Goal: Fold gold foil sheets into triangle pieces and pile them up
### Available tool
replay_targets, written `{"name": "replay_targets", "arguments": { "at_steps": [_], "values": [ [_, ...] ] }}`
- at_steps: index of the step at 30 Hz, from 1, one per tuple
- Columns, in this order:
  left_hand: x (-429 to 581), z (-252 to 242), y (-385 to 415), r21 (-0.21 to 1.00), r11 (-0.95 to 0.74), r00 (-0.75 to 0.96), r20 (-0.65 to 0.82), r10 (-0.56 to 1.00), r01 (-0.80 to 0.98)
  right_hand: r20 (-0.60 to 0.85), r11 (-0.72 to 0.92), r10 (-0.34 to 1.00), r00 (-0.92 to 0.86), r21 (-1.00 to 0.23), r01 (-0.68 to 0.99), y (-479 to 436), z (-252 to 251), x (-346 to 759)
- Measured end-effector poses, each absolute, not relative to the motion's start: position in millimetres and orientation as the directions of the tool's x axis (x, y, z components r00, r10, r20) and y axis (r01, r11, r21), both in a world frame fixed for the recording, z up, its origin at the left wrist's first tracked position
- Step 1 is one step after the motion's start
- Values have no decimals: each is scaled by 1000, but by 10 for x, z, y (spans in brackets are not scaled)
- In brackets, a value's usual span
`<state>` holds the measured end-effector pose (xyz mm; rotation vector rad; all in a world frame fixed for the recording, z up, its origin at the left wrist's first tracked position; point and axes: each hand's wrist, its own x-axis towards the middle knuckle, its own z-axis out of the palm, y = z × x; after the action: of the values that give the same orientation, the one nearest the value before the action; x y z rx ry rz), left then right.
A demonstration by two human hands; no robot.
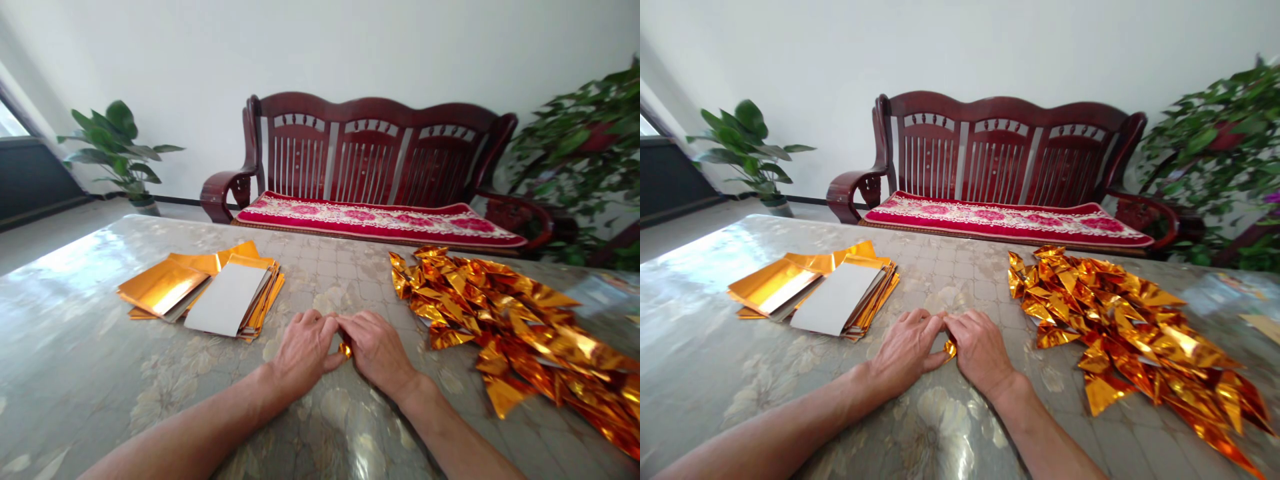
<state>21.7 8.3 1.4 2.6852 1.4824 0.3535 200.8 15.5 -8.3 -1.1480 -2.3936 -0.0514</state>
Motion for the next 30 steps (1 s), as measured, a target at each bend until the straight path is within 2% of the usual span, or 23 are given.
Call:
{"name": "replay_targets", "arguments": {
  "at_steps": [5, 11, 15, 26, 30],
  "values": [
    [217, 17, 70, 205, -501, 475, 165, 865, 841, 414, 596, 764, -496, -157, 787, 134, -138, 2040],
    [217, 5, 61, 222, -500, 462, 204, 863, 837, 399, 545, 807, -436, -218, 810, 131, -228, 2019],
    [209, 8, 68, 207, -515, 474, 217, 853, 832, 395, 533, 818, -419, -244, 810, 125, -238, 1998],
    [207, 57, 75, 109, -591, 563, 206, 800, 799, 419, 540, 803, -424, -212, 814, 108, -248, 1992],
    [206, 71, 69, 94, -593, 570, 194, 799, 800, 421, 548, 806, -417, -264, 793, 105, -228, 1998]
  ]
}}
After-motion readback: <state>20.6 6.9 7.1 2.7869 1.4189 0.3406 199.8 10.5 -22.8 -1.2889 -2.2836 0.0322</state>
